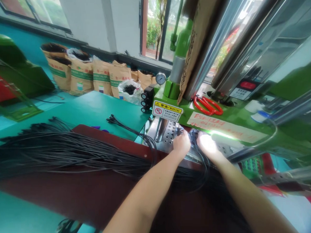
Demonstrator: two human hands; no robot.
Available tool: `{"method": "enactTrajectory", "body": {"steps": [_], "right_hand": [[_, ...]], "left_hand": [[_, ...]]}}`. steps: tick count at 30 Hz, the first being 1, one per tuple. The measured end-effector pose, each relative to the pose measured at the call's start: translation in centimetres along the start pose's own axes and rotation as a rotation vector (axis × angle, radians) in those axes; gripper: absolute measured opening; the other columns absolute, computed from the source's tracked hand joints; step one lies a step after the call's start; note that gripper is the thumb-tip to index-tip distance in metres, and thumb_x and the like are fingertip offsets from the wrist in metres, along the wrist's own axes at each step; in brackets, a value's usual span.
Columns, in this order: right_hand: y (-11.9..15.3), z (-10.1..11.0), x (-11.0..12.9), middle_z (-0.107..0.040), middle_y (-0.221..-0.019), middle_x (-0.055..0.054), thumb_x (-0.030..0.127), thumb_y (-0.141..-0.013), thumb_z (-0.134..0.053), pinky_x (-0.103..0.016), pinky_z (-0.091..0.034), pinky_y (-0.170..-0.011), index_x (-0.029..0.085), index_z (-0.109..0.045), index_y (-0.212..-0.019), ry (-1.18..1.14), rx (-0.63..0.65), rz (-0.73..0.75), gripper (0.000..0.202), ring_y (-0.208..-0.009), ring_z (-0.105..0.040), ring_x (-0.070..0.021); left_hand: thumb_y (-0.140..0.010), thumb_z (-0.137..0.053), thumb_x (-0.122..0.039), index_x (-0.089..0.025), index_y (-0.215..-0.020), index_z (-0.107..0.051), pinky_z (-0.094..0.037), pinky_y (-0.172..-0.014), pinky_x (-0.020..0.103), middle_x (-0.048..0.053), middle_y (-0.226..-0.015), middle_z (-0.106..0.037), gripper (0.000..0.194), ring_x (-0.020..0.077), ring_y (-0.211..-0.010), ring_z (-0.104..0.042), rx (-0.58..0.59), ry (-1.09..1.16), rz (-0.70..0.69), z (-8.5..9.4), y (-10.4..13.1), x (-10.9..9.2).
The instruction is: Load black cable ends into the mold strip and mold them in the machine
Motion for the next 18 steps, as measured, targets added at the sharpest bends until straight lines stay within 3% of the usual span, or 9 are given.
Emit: {"method": "enactTrajectory", "body": {"steps": [6,10,14,18], "right_hand": [[0.0,0.6,-0.6,-0.064,-0.097,-0.017,0.019,-0.088,-0.035,-0.032,-0.041,-0.084,0.005,-0.059,-0.104,-0.09,0.042,-0.015,0.032,-0.091,-0.059,-0.0234],[1.4,1.2,-2.6,-0.062,-0.11,-0.014,0.024,-0.089,-0.036,-0.033,-0.038,-0.091,0.01,-0.06,-0.108,-0.172,0.05,-0.056,0.034,-0.103,-0.056,-0.0242],[3.1,0.5,-4.3,-0.062,-0.114,-0.012,0.024,-0.083,-0.045,-0.031,-0.038,-0.091,0.011,-0.061,-0.108,-0.252,0.066,-0.096,0.033,-0.107,-0.054,-0.0239],[3.7,-0.4,-4.0,-0.064,-0.108,-0.009,0.029,-0.079,-0.051,-0.029,-0.04,-0.088,0.013,-0.061,-0.106,-0.321,0.074,-0.095,0.033,-0.102,-0.056,-0.0221]], "left_hand": [[-0.087,-0.03,-0.022,-0.014,-0.12,-0.044,-0.045,-0.078,0.034,0.013,-0.095,-0.066,0.036,0.0234,-0.089,-0.062,0.04,-0.02,0.038,-0.2,0.0,0.5],[-0.088,-0.029,-0.025,-0.016,-0.12,-0.043,-0.044,-0.079,0.036,0.013,-0.097,-0.066,0.036,0.025,-0.092,-0.061,0.057,-0.041,0.032,0.2,0.1,0.5],[-0.088,-0.032,-0.032,-0.017,-0.117,-0.044,-0.044,-0.079,0.037,0.014,-0.103,-0.063,0.035,0.027,-0.095,-0.06,0.067,-0.011,0.06,0.8,0.5,0.4],[-0.084,-0.04,-0.031,-0.019,-0.12,-0.039,-0.043,-0.079,0.038,0.014,-0.121,-0.052,0.038,0.0277,-0.098,-0.057,0.013,0.016,0.05,2.0,1.6,-0.6]]}}
Point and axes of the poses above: each hand's wrist, its own y-axis away from the middle knuckle, its own z-axis out of the back of the hand, x = y × z, the point moved 10 cm from there along -y, towards the middle knuckle
